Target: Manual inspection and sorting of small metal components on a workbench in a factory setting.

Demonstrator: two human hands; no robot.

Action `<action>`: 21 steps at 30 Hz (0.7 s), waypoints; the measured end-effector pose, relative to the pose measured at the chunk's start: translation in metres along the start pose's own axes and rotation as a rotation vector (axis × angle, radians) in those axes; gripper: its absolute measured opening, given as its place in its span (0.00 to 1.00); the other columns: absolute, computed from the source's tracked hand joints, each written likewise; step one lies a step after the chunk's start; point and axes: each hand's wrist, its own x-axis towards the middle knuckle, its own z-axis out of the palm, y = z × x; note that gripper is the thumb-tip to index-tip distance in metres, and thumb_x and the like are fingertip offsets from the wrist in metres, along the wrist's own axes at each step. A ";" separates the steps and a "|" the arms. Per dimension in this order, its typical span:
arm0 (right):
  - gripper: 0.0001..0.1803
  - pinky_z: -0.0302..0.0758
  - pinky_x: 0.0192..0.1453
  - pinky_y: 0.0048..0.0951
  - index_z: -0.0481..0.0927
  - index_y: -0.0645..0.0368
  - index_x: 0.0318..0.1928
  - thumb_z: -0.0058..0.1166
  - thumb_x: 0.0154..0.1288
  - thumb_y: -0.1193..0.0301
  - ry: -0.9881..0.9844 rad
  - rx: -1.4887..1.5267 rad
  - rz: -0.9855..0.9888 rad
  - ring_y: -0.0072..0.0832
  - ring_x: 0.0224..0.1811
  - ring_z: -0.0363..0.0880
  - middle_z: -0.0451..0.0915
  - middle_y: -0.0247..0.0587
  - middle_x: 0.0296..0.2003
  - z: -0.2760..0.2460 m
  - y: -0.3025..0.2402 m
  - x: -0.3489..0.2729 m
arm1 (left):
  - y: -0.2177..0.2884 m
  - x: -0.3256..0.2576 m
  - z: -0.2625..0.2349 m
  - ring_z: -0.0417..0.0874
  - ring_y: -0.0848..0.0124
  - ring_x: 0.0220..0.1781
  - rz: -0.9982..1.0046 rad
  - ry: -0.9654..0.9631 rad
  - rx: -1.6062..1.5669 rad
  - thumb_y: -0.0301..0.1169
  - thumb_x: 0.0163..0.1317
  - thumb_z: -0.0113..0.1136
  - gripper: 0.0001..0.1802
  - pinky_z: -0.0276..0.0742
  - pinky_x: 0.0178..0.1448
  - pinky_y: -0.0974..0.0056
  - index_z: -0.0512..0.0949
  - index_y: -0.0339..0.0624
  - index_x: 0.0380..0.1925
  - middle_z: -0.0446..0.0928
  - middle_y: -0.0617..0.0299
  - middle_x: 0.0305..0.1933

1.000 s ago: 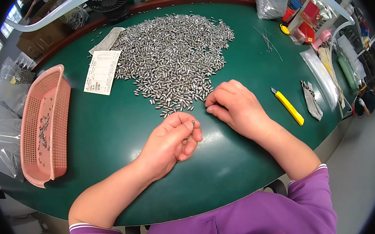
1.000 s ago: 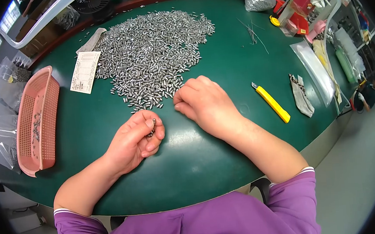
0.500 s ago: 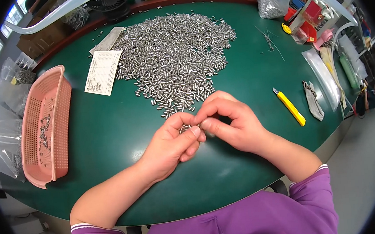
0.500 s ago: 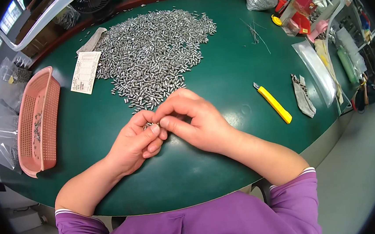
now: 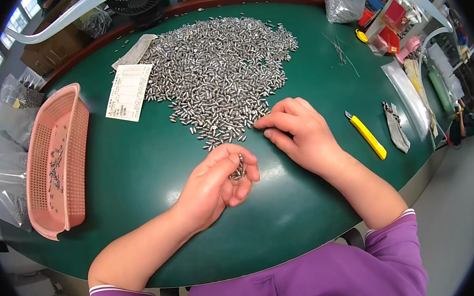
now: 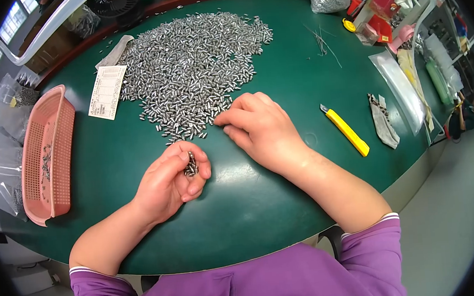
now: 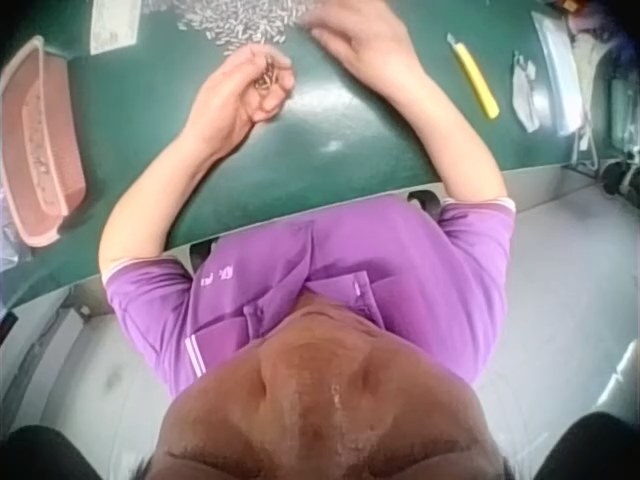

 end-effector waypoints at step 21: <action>0.08 0.69 0.42 0.31 0.81 0.54 0.36 0.59 0.52 0.75 -0.013 0.312 -0.135 0.31 0.35 0.74 0.76 0.33 0.30 -0.004 -0.019 -0.003 | -0.003 0.003 -0.004 0.65 0.80 0.23 -0.034 -0.009 0.039 0.33 0.68 0.46 0.08 0.60 0.24 0.75 0.68 0.41 0.40 0.71 0.62 0.33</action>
